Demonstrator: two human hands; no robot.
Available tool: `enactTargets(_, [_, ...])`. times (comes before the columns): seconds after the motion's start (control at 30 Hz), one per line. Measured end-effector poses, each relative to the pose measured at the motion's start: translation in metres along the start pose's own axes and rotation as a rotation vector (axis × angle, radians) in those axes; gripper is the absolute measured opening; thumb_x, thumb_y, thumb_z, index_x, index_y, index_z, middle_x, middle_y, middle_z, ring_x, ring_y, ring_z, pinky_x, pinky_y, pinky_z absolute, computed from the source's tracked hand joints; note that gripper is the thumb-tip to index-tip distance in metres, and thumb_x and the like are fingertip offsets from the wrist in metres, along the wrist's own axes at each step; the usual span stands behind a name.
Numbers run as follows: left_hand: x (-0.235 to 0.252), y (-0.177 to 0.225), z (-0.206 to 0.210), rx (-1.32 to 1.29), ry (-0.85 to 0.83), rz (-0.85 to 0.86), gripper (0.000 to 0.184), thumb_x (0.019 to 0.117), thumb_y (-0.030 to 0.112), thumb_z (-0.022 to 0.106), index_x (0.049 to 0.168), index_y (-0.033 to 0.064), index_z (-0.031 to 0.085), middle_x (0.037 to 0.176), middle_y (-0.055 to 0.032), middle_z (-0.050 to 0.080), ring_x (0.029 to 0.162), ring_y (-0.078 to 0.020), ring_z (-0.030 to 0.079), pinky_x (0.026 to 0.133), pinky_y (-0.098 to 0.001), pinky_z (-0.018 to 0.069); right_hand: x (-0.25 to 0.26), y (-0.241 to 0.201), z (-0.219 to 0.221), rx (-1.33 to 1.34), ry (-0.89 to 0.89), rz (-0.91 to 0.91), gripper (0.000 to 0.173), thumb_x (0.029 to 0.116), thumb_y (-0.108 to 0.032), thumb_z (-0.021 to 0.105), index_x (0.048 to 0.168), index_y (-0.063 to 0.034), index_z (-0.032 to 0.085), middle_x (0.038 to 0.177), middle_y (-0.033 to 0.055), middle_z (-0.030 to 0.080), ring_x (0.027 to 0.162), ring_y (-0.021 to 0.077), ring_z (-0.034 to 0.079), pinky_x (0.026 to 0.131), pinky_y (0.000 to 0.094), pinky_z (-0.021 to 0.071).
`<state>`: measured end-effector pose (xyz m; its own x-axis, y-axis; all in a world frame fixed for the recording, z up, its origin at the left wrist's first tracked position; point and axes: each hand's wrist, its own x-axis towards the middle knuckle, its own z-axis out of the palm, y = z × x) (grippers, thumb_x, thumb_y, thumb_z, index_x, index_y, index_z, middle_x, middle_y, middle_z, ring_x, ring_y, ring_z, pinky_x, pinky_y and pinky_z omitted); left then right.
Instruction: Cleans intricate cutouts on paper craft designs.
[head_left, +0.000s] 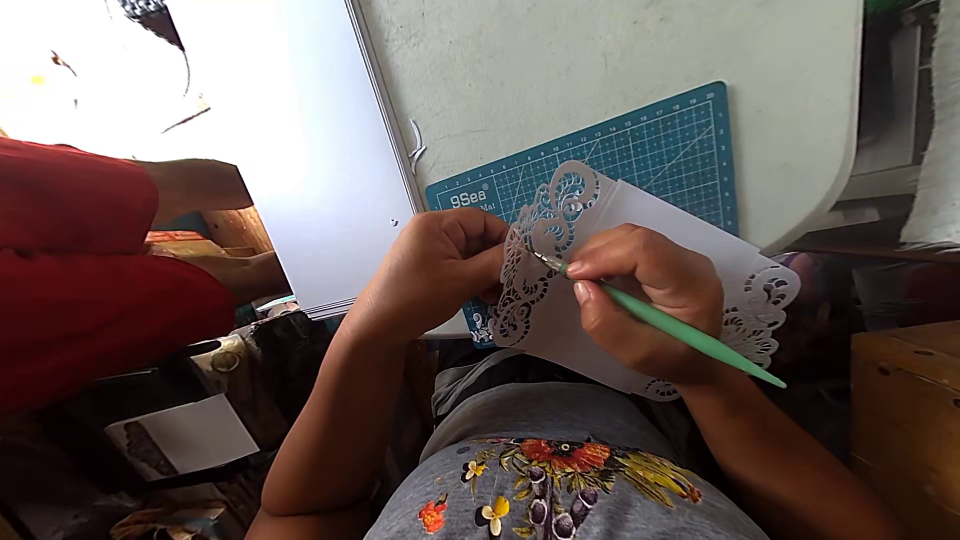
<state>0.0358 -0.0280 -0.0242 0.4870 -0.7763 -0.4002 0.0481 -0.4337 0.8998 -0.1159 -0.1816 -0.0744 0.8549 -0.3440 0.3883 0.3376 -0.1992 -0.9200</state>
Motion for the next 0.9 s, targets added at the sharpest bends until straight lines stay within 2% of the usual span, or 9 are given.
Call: enactTargets(0.9, [0.0001,-0.004,-0.0019,-0.023,-0.022,0.021,0.012,0.095,0.002,0.061,0.095,0.0116,0.068,0.075,0.0115,0.071,0.064,0.0038,0.066,0.06,-0.0133,0.0567,-0.0009,0.0018,0.001,-0.044,-0.007,-0.019,0.011,0.0875,-0.002,0.06,0.092,0.0068,0.064,0.088,0.0104,0.066,0.08,0.0049,0.062,0.069,0.0146,0.052])
